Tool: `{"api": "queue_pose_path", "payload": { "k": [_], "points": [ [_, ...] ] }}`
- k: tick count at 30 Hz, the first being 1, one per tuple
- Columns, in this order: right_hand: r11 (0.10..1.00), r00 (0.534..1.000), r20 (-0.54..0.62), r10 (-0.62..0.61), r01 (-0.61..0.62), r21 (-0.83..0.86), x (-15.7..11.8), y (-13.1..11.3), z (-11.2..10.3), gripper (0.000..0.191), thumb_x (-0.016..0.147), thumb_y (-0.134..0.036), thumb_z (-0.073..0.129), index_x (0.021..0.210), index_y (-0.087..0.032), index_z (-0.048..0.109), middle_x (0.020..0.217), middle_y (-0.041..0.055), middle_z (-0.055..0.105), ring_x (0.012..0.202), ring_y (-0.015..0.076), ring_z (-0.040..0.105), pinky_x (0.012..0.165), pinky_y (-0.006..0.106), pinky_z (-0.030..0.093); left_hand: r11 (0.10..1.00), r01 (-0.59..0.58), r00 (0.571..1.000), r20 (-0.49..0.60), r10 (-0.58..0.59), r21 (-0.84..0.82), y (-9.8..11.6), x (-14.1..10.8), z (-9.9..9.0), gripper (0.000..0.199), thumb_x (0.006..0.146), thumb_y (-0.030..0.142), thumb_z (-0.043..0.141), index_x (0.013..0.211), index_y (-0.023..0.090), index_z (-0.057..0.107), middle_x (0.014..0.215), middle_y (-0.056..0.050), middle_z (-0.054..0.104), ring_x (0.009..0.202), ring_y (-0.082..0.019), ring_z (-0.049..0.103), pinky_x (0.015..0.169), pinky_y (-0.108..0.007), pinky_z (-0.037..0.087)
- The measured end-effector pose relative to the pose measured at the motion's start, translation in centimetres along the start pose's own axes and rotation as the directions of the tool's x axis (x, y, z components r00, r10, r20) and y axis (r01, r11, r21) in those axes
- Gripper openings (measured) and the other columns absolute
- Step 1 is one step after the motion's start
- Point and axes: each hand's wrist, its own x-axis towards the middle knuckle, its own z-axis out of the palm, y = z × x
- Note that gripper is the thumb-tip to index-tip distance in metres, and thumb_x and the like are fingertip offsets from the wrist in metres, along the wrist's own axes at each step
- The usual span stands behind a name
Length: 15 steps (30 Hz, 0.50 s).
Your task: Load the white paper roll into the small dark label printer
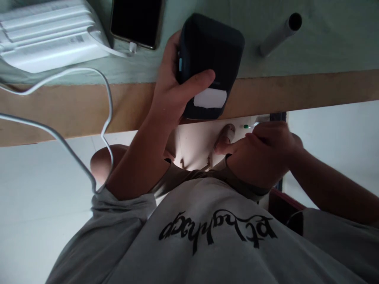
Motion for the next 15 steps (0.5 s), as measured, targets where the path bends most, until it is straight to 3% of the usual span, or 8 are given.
{"api": "queue_pose_path", "payload": {
  "k": [2,3,6,7,8,10,12,15],
  "points": [
    [0.996,0.972,-0.235,-0.027,0.047,0.081,1.7,-1.5,-1.6,0.051,0.087,-0.047,0.036,0.047,-0.017,0.033,0.049,0.0008,0.037,0.05,0.0051,0.037,0.052,0.025,0.032,1.0,-0.012,1.0,0.003,0.012,0.001,-0.2,0.1,-0.1,0.05,0.057,0.03,0.078,0.1,0.026,0.055,0.09,-0.001,0.061,0.093,-0.022,0.053,0.089,-0.037,0.044],
    [0.994,0.927,-0.376,0.004,0.039,0.105,2.9,-2.4,-2.4,0.05,0.088,-0.049,0.034,0.049,-0.018,0.033,0.052,0.0016,0.038,0.053,0.0062,0.039,0.054,0.026,0.034,1.0,-0.02,1.0,0.004,0.02,0.003,-0.3,0.2,-0.1,0.051,0.056,0.031,0.078,0.101,0.026,0.055,0.09,-0.001,0.06,0.092,-0.021,0.053,0.088,-0.037,0.044],
    [0.976,0.745,-0.656,0.12,0.032,0.214,7.4,-4.6,-3.7,0.039,0.093,-0.04,0.021,0.073,-0.017,0.046,0.07,0.0028,0.046,0.069,0.0071,0.048,0.07,0.025,0.042,0.999,-0.036,0.999,0.005,0.036,0.013,-0.5,0.2,-0.3,0.05,0.057,0.033,0.077,0.101,0.029,0.054,0.088,0.0,0.06,0.094,-0.021,0.053,0.088,-0.036,0.044],
    [0.938,0.658,-0.734,0.17,0.121,0.325,8.8,-5.1,-3.7,0.024,0.09,-0.034,0.035,0.083,-0.017,0.049,0.077,0.0017,0.051,0.076,0.0064,0.051,0.075,0.022,0.044,0.999,-0.036,0.999,0.005,0.036,0.022,-0.5,0.1,-0.3,0.048,0.058,0.033,0.076,0.101,0.03,0.054,0.087,0.001,0.059,0.095,-0.02,0.053,0.089,-0.035,0.044],
    [0.9,0.648,-0.747,0.147,0.225,0.373,9.9,-5.5,-3.6,0.014,0.087,-0.027,0.043,0.092,-0.016,0.05,0.088,0.002,0.056,0.084,0.0067,0.054,0.077,0.02,0.045,0.999,-0.031,1.0,0.002,0.031,0.033,-0.4,0.0,-0.2,0.045,0.061,0.034,0.075,0.101,0.031,0.054,0.088,0.001,0.06,0.097,-0.02,0.052,0.089,-0.035,0.044],
    [0.852,0.698,-0.716,0.019,0.364,0.377,11.3,-5.8,-2.9,0.029,0.086,-0.028,0.047,0.112,-0.014,0.046,0.113,0.0059,0.053,0.102,0.0089,0.053,0.083,0.02,0.046,0.998,-0.018,1.0,-0.004,0.019,0.052,-0.2,-0.4,-0.2,0.043,0.066,0.035,0.071,0.105,0.032,0.053,0.093,0.0,0.06,0.099,-0.019,0.053,0.089,-0.034,0.044],
    [0.844,0.752,-0.654,-0.087,0.404,0.353,11.6,-5.7,-2.2,0.035,0.09,-0.034,0.041,0.119,-0.014,0.041,0.122,0.008,0.048,0.11,0.0098,0.049,0.092,0.021,0.045,0.998,-0.019,1.0,-0.015,0.02,0.057,0.1,-0.8,0.0,0.048,0.067,0.037,0.069,0.111,0.033,0.051,0.099,0.001,0.059,0.101,-0.019,0.054,0.088,-0.034,0.045],
    [0.862,0.806,-0.579,-0.123,0.376,0.341,11.2,-5.4,-1.8,0.035,0.093,-0.038,0.03,0.121,-0.019,0.037,0.122,0.0055,0.047,0.112,0.0106,0.047,0.1,0.024,0.041,0.999,0.017,0.999,-0.039,-0.015,0.048,1.0,-1.4,0.2,0.054,0.067,0.036,0.07,0.117,0.034,0.049,0.108,0.002,0.058,0.105,-0.02,0.054,0.089,-0.032,0.044]
  ]
}}
